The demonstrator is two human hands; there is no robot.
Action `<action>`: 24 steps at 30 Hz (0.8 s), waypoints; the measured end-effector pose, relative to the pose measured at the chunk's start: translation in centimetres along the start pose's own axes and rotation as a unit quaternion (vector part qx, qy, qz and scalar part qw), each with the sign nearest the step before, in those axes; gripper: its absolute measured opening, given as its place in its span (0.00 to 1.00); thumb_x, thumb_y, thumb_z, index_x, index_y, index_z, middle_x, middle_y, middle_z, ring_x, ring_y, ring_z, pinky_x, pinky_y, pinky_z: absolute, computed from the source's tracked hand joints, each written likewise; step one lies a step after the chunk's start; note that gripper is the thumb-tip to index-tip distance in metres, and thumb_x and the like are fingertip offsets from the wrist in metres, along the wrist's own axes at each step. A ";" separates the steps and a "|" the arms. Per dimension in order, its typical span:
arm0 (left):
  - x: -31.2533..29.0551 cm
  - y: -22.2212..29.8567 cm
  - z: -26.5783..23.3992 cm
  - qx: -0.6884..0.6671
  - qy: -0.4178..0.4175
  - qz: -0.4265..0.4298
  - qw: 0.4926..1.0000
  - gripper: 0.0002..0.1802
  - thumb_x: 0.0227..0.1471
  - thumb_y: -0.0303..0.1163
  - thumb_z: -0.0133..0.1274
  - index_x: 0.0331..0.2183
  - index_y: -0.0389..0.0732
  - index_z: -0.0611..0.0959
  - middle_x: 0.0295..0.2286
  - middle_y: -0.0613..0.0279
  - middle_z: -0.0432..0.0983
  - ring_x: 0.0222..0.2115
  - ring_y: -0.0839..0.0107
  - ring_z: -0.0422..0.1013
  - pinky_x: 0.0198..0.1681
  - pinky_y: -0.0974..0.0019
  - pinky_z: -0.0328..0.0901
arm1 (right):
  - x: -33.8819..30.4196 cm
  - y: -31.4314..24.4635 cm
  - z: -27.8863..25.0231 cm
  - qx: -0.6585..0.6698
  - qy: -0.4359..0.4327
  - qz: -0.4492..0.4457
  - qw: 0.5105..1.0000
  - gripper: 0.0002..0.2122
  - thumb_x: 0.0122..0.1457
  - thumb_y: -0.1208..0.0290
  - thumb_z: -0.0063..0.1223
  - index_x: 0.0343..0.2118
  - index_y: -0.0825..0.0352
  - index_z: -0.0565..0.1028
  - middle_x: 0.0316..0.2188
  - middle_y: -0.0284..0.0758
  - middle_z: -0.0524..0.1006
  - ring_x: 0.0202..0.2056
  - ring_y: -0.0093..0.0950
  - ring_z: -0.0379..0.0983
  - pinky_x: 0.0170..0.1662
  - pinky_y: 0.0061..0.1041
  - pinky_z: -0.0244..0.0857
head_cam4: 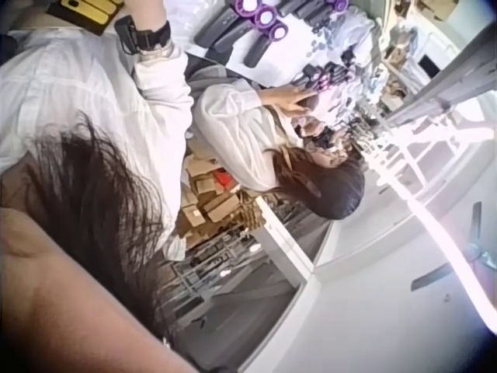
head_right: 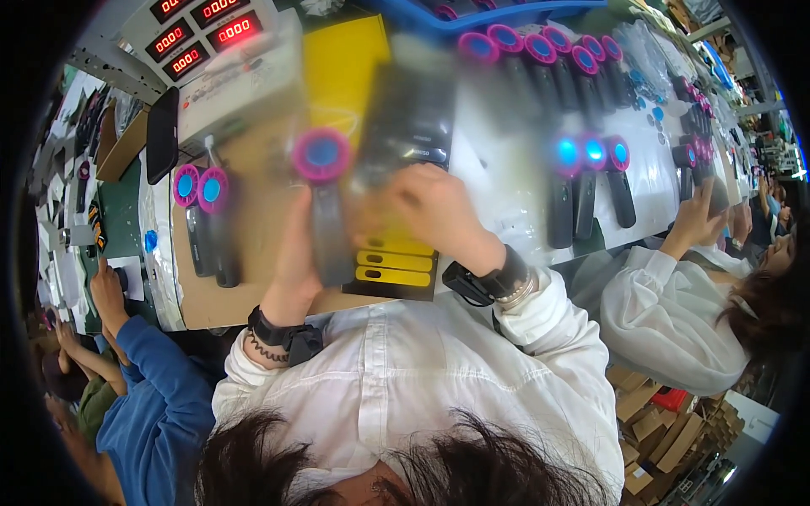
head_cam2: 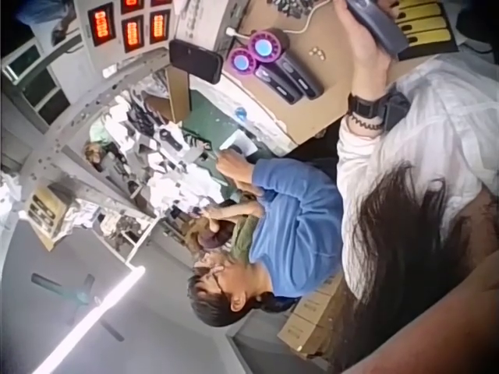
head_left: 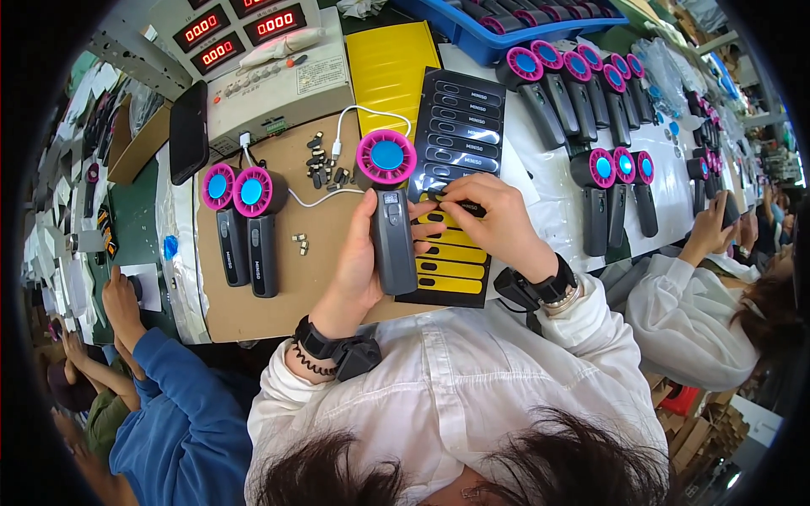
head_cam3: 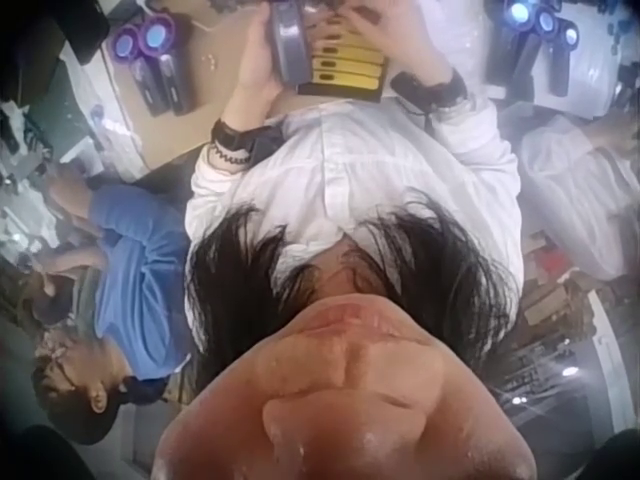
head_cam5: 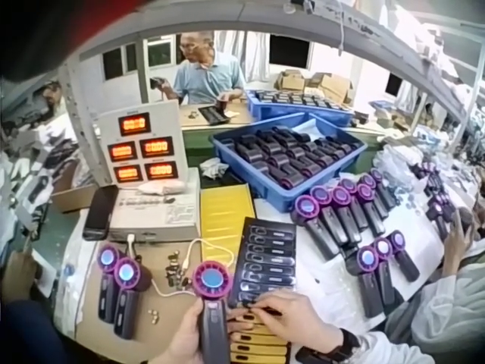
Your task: The person presses the button on a handheld fan to check the digital display, peels a sticker from a sheet, and applies it to the handle. They then pick up a small rubber piece, insert it into a slot on the fan, and press it into place.
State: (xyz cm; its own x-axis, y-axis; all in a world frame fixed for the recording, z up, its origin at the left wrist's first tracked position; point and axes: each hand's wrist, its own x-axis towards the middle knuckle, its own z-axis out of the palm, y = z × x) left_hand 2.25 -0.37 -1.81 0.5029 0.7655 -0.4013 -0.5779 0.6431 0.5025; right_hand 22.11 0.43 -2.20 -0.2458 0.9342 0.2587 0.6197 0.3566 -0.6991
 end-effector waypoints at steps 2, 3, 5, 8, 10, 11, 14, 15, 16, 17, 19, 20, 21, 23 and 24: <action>0.1 0.1 0.1 0.002 0.002 -0.003 1.000 0.30 0.56 0.56 0.32 0.38 0.36 0.69 0.42 0.49 0.69 0.41 0.61 0.71 0.38 0.69 0.68 | -0.1 0.1 0.3 -0.034 0.008 -0.016 0.999 0.04 0.47 0.77 0.56 0.26 0.70 0.75 0.28 0.37 0.76 0.31 0.31 0.74 0.35 0.24 0.67; 0.1 0.1 0.2 0.004 0.003 -0.006 1.000 0.30 0.56 0.56 0.32 0.38 0.36 0.69 0.42 0.49 0.69 0.41 0.61 0.71 0.38 0.70 0.69 | -0.1 0.2 0.3 -0.052 0.011 -0.025 0.998 0.04 0.46 0.77 0.57 0.26 0.69 0.75 0.27 0.37 0.76 0.31 0.32 0.73 0.34 0.24 0.66; 0.2 0.1 0.1 0.005 0.004 -0.009 1.000 0.30 0.56 0.56 0.32 0.38 0.36 0.69 0.42 0.49 0.69 0.41 0.61 0.71 0.38 0.70 0.69 | -0.1 0.2 0.4 -0.056 0.010 -0.027 0.998 0.04 0.46 0.77 0.57 0.26 0.69 0.75 0.27 0.37 0.76 0.31 0.32 0.74 0.35 0.24 0.67; 0.3 0.1 -0.1 0.017 0.006 -0.011 1.000 0.31 0.56 0.56 0.32 0.38 0.35 0.69 0.44 0.48 0.68 0.44 0.60 0.69 0.40 0.69 0.68 | -0.1 0.1 0.3 -0.063 0.009 -0.032 0.997 0.04 0.46 0.77 0.56 0.26 0.70 0.75 0.27 0.37 0.76 0.31 0.31 0.74 0.35 0.24 0.67; 0.3 0.1 0.3 0.019 0.016 -0.011 1.000 0.31 0.56 0.56 0.32 0.38 0.35 0.69 0.44 0.47 0.67 0.45 0.60 0.68 0.41 0.69 0.68 | 0.0 -0.1 0.0 -0.017 0.000 -0.002 1.000 0.04 0.47 0.77 0.56 0.27 0.70 0.75 0.28 0.37 0.76 0.31 0.29 0.74 0.34 0.23 0.67; 0.3 0.1 0.5 0.020 0.026 -0.011 0.999 0.30 0.56 0.56 0.32 0.38 0.35 0.69 0.45 0.47 0.67 0.46 0.60 0.68 0.42 0.69 0.67 | 0.0 -0.1 -0.1 0.006 -0.004 0.012 1.000 0.04 0.47 0.77 0.56 0.27 0.71 0.75 0.28 0.37 0.76 0.30 0.28 0.74 0.34 0.22 0.68; 0.3 0.0 0.4 0.018 0.028 -0.011 0.999 0.31 0.56 0.56 0.33 0.39 0.35 0.69 0.46 0.45 0.66 0.47 0.59 0.66 0.44 0.69 0.66 | -0.2 0.0 -0.1 0.052 -0.006 0.057 0.997 0.04 0.48 0.78 0.56 0.28 0.72 0.76 0.29 0.37 0.76 0.30 0.26 0.74 0.34 0.21 0.68; 0.3 -0.1 0.3 0.014 0.021 -0.012 1.000 0.31 0.55 0.56 0.33 0.39 0.34 0.68 0.47 0.45 0.66 0.48 0.59 0.65 0.45 0.69 0.65 | -0.2 0.1 -0.1 0.075 -0.007 0.079 0.994 0.04 0.49 0.78 0.56 0.28 0.72 0.76 0.30 0.37 0.76 0.30 0.24 0.74 0.34 0.20 0.69; 0.3 -0.1 0.1 0.010 0.013 -0.012 1.000 0.31 0.55 0.56 0.34 0.40 0.34 0.68 0.47 0.44 0.65 0.49 0.59 0.65 0.46 0.69 0.64 | -0.2 0.0 -0.1 0.075 -0.007 0.079 0.994 0.04 0.49 0.78 0.56 0.28 0.72 0.76 0.30 0.37 0.76 0.30 0.24 0.74 0.34 0.20 0.69; 0.3 -0.1 0.0 0.010 0.012 -0.012 1.000 0.31 0.55 0.56 0.34 0.40 0.34 0.68 0.47 0.44 0.65 0.49 0.59 0.65 0.46 0.69 0.64 | -0.2 0.0 -0.2 0.073 -0.009 0.077 0.994 0.04 0.49 0.78 0.55 0.28 0.72 0.76 0.30 0.36 0.76 0.30 0.24 0.74 0.34 0.20 0.69; 0.2 -0.1 -0.3 -0.002 0.003 -0.008 1.000 0.32 0.55 0.56 0.34 0.42 0.33 0.68 0.47 0.43 0.64 0.49 0.59 0.65 0.47 0.68 0.63 | -0.1 -0.1 -0.1 0.069 -0.015 0.073 0.995 0.04 0.50 0.78 0.54 0.28 0.73 0.75 0.31 0.36 0.76 0.30 0.22 0.74 0.35 0.19 0.69; 0.2 -0.1 -0.3 -0.009 -0.001 -0.005 1.000 0.33 0.55 0.56 0.34 0.42 0.32 0.67 0.47 0.43 0.64 0.49 0.59 0.64 0.48 0.68 0.63 | -0.1 -0.1 -0.1 0.069 -0.014 0.073 0.995 0.04 0.50 0.78 0.54 0.28 0.73 0.75 0.31 0.36 0.76 0.30 0.22 0.74 0.35 0.19 0.69; 0.2 -0.1 -0.2 -0.008 -0.001 -0.005 1.000 0.33 0.55 0.56 0.34 0.42 0.32 0.67 0.47 0.43 0.64 0.49 0.59 0.64 0.48 0.68 0.63 | -0.2 0.0 -0.1 0.074 -0.014 0.074 0.994 0.04 0.50 0.78 0.54 0.28 0.73 0.75 0.31 0.36 0.76 0.30 0.23 0.74 0.35 0.19 0.69; 0.4 -0.1 0.3 0.004 0.009 -0.007 1.000 0.34 0.55 0.57 0.33 0.43 0.31 0.67 0.48 0.43 0.64 0.49 0.59 0.65 0.49 0.67 0.62 | -0.2 0.2 -0.1 0.083 -0.013 0.077 0.993 0.04 0.51 0.78 0.54 0.28 0.73 0.75 0.31 0.36 0.76 0.31 0.23 0.74 0.36 0.19 0.69; 0.5 -0.1 0.5 0.011 0.014 -0.009 1.000 0.34 0.55 0.57 0.33 0.43 0.31 0.67 0.48 0.42 0.64 0.48 0.58 0.65 0.49 0.67 0.62 | -0.2 0.2 0.0 0.083 -0.013 0.077 0.993 0.04 0.51 0.78 0.54 0.28 0.73 0.75 0.31 0.36 0.76 0.31 0.23 0.74 0.36 0.19 0.69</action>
State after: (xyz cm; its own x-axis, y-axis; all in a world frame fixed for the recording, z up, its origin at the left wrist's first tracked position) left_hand 2.87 -0.05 -1.69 0.4940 0.7548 -0.4315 -0.5555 0.6558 0.5113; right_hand 22.33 0.28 -2.36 -0.1779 0.9763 0.1235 0.5203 0.1998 -0.8303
